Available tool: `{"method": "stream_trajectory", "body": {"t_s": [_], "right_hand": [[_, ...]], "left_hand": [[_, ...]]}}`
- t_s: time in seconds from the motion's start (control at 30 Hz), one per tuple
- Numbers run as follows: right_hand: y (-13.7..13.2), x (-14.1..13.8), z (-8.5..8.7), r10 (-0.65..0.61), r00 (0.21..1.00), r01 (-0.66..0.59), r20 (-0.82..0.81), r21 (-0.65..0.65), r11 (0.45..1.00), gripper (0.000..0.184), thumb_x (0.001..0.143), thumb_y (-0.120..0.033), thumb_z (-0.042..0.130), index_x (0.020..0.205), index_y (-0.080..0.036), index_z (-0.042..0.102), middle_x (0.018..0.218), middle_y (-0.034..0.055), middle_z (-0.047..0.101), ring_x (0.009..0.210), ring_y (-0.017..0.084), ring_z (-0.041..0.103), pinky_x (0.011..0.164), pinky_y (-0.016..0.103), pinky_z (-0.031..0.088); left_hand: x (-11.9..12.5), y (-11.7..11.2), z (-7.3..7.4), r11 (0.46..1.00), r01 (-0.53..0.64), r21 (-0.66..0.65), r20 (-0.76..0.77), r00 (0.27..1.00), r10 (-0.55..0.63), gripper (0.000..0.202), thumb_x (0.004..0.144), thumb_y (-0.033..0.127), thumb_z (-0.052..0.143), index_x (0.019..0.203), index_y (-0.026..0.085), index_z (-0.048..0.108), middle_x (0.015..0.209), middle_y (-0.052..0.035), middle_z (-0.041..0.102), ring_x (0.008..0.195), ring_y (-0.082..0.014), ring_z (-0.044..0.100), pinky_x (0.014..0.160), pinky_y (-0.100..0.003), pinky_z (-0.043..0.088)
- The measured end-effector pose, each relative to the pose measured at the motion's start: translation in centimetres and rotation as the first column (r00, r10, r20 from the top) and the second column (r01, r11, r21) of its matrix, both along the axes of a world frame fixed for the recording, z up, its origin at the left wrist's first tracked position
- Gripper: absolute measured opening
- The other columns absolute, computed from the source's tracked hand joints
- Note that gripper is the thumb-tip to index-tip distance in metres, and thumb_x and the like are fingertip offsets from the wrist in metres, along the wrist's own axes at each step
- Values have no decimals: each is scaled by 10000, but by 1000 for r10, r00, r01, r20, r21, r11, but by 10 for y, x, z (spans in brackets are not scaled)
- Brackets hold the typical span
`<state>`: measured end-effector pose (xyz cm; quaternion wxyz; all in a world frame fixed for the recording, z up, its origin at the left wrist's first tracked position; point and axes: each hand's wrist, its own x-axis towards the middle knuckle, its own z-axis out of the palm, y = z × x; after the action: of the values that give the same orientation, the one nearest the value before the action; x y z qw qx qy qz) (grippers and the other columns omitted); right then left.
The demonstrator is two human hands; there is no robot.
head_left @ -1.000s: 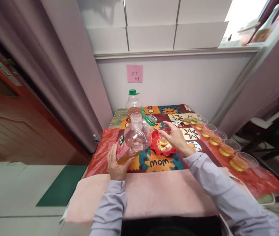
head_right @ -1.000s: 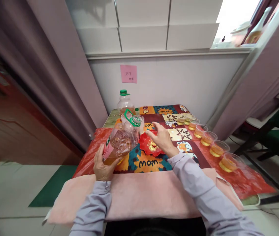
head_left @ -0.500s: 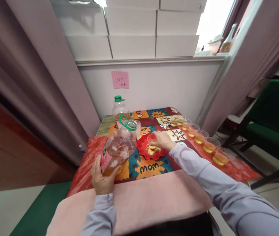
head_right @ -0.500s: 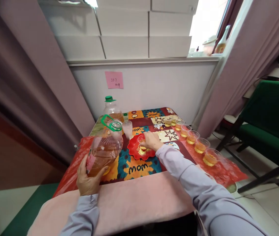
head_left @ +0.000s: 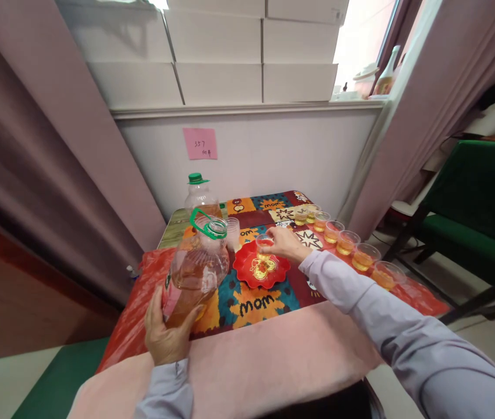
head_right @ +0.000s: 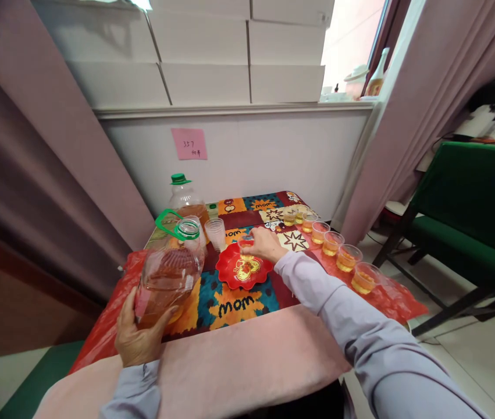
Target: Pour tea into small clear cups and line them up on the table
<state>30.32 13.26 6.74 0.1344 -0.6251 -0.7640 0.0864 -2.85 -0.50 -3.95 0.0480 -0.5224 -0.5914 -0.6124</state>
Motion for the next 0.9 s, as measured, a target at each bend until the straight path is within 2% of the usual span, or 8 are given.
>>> {"method": "stream_trajectory", "body": {"t_s": [0.13,0.23,0.33,0.47,0.63,0.9], "right_hand": [[20,41,12,-67,997,70,-44,71,995,524,842,-572,762,1174,-167,726,1252,145,726,1112,283,701,925,351,528],[36,75,14,-142,989,146,-44,114,983,531,815,-530,790,1169,-140,725,1431,209,617,1288,352,615,1082,466,475],[49,105,7,-220,975,220,-21,146,964,483,775,-471,828,1119,-145,738,1522,229,533,1409,420,504,1183,618,357],[62,134,-13,-316,949,310,7,172,935,479,755,-442,843,1105,-136,730,1563,257,473,1452,442,433,1209,686,258],[75,152,-34,-348,937,346,-20,179,921,436,770,-426,847,1053,-115,731,1568,301,443,1471,451,381,1201,686,224],[89,160,-51,-353,935,354,-35,154,922,431,804,-436,818,1073,-111,727,1538,321,467,1437,445,388,1184,663,195]], "left_hand": [[0,1,-1,1000,-7,-4,41,999,7,991,615,594,937,1482,252,599,1469,-150,638,1335,-397,594,1205,-605,392],[0,2,-2,1000,-17,-16,51,999,18,988,621,588,937,1489,261,598,1462,-147,641,1321,-398,600,1208,-612,386],[0,2,-1,999,-28,-38,65,997,30,1009,611,596,938,1500,268,594,1467,-140,640,1337,-404,587,1220,-612,370],[-1,2,0,998,-43,-45,43,998,45,1032,602,634,924,1506,262,591,1466,-142,645,1334,-414,595,1210,-618,388],[-1,2,0,996,-80,-48,-10,997,80,1061,604,691,897,1510,229,594,1426,-176,668,1303,-439,622,1171,-637,435],[4,1,5,991,-93,-96,9,995,95,1062,611,714,876,1525,265,576,1488,-141,634,1358,-416,589,1209,-598,410]]}}
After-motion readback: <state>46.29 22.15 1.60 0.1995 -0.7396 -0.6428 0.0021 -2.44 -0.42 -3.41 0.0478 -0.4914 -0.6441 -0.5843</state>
